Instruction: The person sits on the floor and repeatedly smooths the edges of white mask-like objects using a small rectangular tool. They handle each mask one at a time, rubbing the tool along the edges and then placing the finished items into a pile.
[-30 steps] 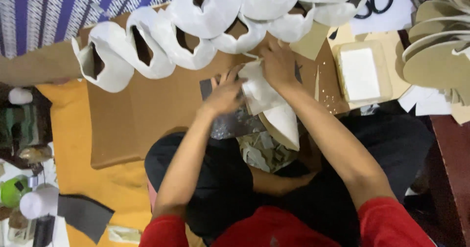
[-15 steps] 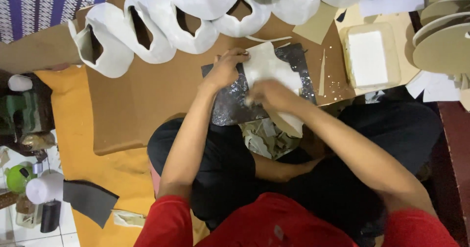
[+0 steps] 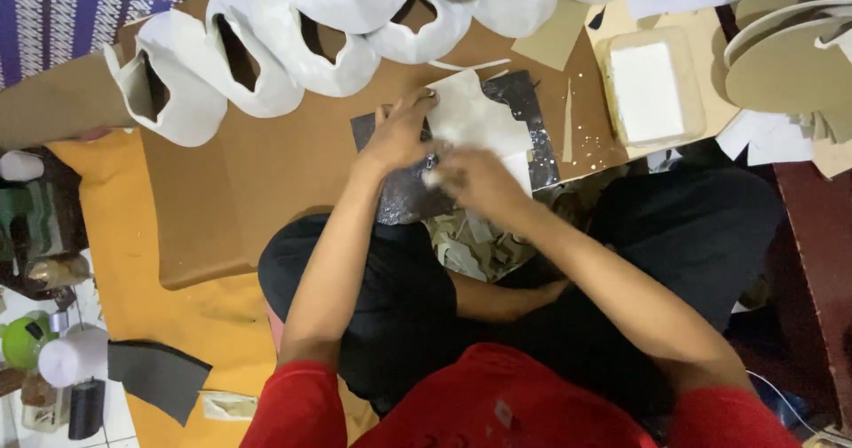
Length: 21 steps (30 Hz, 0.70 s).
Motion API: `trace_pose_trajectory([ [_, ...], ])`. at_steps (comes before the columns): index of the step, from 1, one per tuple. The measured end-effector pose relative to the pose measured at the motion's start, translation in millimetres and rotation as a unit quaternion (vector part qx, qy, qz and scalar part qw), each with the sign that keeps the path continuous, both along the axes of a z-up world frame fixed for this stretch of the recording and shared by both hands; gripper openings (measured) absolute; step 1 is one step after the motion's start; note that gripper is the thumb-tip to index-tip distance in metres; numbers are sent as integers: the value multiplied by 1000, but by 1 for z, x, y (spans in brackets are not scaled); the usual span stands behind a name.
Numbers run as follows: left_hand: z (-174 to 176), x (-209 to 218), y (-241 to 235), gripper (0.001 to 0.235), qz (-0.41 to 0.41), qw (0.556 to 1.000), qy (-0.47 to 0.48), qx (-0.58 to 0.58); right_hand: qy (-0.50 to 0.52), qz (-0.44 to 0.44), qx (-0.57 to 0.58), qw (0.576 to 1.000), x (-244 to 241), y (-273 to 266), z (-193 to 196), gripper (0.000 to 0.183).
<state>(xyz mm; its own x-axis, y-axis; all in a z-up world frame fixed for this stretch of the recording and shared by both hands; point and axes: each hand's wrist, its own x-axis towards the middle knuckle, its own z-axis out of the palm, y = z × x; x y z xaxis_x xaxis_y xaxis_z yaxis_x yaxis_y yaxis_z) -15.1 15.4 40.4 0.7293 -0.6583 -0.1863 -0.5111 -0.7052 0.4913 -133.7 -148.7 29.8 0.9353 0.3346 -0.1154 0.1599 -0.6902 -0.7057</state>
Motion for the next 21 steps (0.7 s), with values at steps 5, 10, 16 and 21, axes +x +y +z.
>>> trace_pose_trajectory([
  [5, -5, -17, -5, 118, -19, 997, 27, 62, -108, -170, -49, 978, 22, -34, -23, 23],
  [10, -16, -17, -8, 123, -9, 997, 72, 23, -108, -195, -140, 965, 5, -78, -32, 18],
  [16, -16, -19, -8, 125, -5, 998, 44, 43, -214, -284, -92, 930, 2, -101, 5, 21],
  [21, -14, -40, -16, 105, 21, 994, -10, 104, -218, -174, -87, 957, 42, -51, -40, 16],
])
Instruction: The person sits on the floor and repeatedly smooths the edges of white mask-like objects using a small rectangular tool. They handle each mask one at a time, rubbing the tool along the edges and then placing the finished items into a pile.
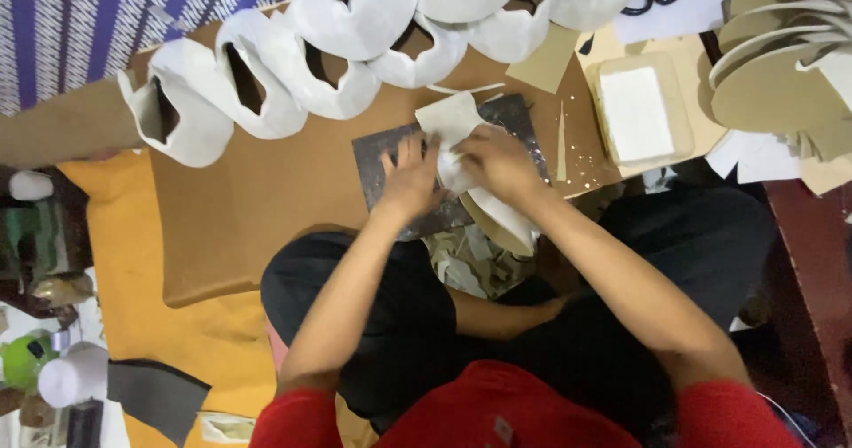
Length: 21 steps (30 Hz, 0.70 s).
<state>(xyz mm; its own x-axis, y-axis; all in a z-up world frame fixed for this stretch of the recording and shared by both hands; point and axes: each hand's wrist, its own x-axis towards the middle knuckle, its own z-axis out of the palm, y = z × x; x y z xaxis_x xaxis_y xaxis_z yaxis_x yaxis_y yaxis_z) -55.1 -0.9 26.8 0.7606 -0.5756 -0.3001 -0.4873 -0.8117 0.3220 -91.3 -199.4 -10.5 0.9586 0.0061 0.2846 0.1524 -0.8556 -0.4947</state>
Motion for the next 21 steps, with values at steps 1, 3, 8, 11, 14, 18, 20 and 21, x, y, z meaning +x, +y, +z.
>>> trace_pose_trajectory([
  [1, -6, -5, 0, 99, 3, 1000, -13, 9, 76, 23, -20, 997, 8, 4, -2, 19],
  [3, -11, -8, 1, 93, 10, 999, -27, 20, 152, 48, -40, 986, 29, 5, -6, 22],
  [8, -20, -8, -5, 90, -2, 998, 0, 65, 79, -44, -156, 984, 87, -19, 6, 15],
  [11, -15, -15, -7, 83, -11, 997, -22, 70, 57, -52, -84, 993, 93, -20, 21, 14],
  [14, -22, -32, -5, 72, -27, 990, -116, 79, 53, -40, -63, 996, 75, -4, 45, 23],
  [18, -20, -34, -6, 65, -29, 983, -170, 69, 89, -4, -40, 995, 90, -5, 7, 27],
  [20, -13, -36, -5, 62, -26, 992, -102, 74, 70, -17, -128, 989, 98, -7, 22, 25],
  [21, -15, -36, -1, 62, -25, 992, -102, 75, 70, -16, -127, 989, 91, 4, 29, 25],
])
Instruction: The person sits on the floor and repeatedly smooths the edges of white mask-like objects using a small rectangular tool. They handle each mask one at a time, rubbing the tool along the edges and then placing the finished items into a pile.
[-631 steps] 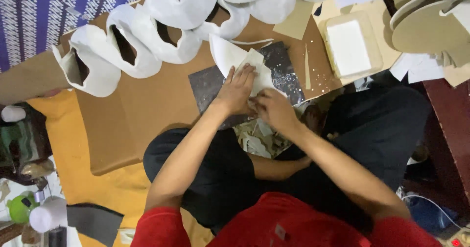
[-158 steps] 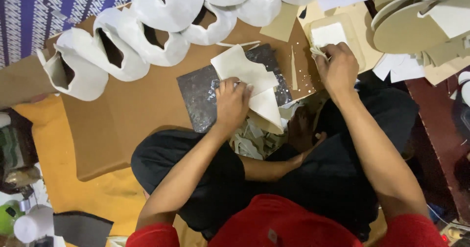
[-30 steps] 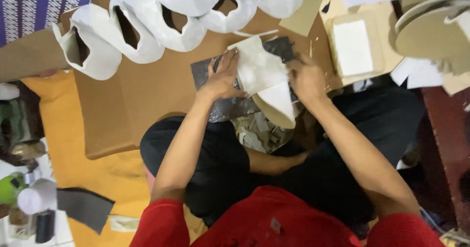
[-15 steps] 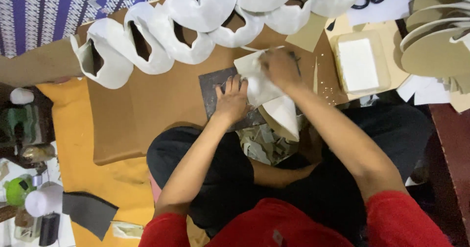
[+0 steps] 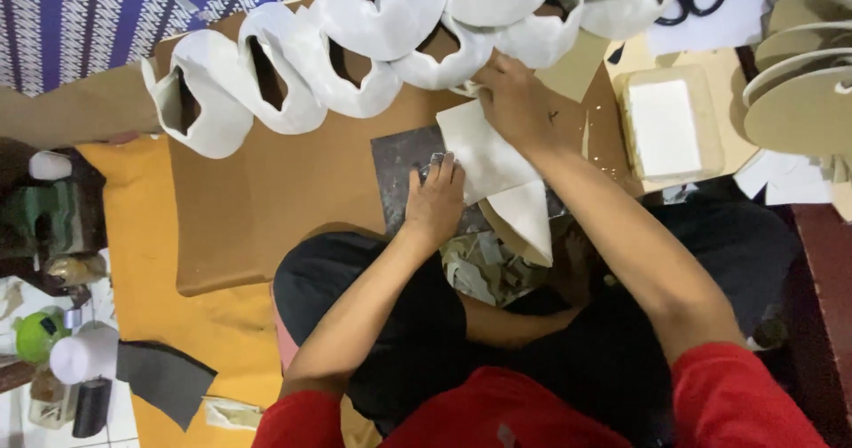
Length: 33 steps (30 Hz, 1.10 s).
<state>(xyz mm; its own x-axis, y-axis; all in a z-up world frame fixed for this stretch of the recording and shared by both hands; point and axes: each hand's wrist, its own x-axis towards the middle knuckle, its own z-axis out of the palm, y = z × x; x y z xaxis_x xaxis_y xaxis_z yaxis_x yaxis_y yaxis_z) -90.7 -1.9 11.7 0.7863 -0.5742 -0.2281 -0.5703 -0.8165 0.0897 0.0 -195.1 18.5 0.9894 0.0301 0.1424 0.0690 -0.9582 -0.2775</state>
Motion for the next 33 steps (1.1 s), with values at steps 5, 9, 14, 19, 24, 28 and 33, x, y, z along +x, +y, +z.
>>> trace_pose_trajectory([
  [5, -12, 5, 7, 64, -3, 998, 50, 23, 52, 187, 61, 979, -2, 17, -17, 17],
  [9, -5, 0, 10, 66, 3, 997, 65, 33, 6, 164, 24, 986, 16, 20, -29, 17],
  [14, 39, 32, 22, 43, 82, 984, 154, 30, -64, 202, 44, 976, 1, 25, 2, 19],
  [19, 4, 81, 32, 41, 45, 963, -138, -225, 19, 171, 55, 984, -26, 28, -1, 20],
  [24, -9, 85, 14, 49, 122, 966, 4, -229, 19, 145, 16, 989, -53, 38, -24, 17],
  [28, -2, 79, 12, 40, 132, 970, -11, -203, 82, 180, 12, 980, -118, 48, -16, 11],
  [33, 10, 70, 12, 38, 134, 973, 28, -184, 190, 182, 187, 946, -129, 41, 27, 15],
])
